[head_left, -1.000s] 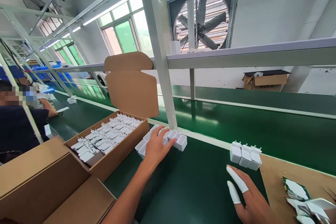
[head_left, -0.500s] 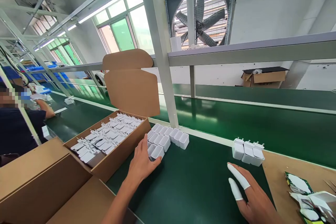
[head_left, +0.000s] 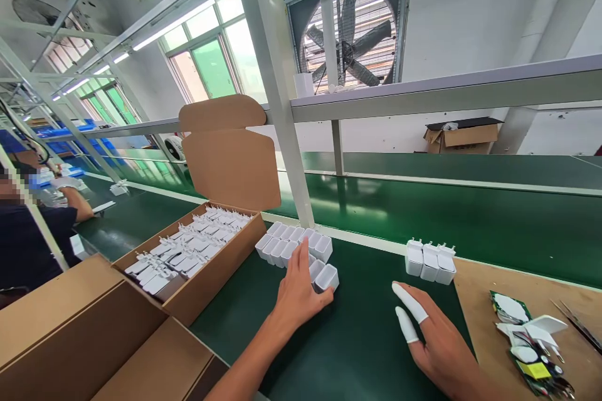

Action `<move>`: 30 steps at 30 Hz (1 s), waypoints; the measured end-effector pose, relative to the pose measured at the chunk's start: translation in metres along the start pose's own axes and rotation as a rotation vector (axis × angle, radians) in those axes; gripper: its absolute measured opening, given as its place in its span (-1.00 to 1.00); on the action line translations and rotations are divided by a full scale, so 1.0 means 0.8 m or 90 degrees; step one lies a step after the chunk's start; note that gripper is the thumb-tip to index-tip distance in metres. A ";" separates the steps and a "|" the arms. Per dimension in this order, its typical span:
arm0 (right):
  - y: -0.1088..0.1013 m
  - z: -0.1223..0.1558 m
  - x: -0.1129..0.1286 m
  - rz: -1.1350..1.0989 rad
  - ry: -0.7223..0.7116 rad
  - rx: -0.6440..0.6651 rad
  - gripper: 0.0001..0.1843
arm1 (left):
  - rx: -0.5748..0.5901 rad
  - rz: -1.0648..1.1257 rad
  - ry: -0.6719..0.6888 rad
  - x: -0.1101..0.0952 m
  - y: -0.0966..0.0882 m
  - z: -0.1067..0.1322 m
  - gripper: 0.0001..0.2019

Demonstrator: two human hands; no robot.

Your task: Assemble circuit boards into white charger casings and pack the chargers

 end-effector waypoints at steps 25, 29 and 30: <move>-0.015 -0.015 0.013 -0.055 -0.015 -0.006 -0.37 | 0.214 -0.190 0.196 0.018 -0.018 -0.083 0.21; -0.014 -0.015 0.010 -0.055 0.002 0.002 -0.36 | 0.312 -0.180 0.245 0.019 -0.021 -0.112 0.34; -0.013 -0.014 0.010 -0.058 0.006 0.005 -0.36 | 0.326 -0.167 0.257 0.020 -0.021 -0.116 0.33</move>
Point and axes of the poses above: each hand's wrist, its own z-axis away from the middle knuckle, its own y-axis out of the palm, x = y × z, the point moved 4 cm from there along -z, towards the middle knuckle, and after that the axes turned 9 degrees about z, right-handed, at the moved point
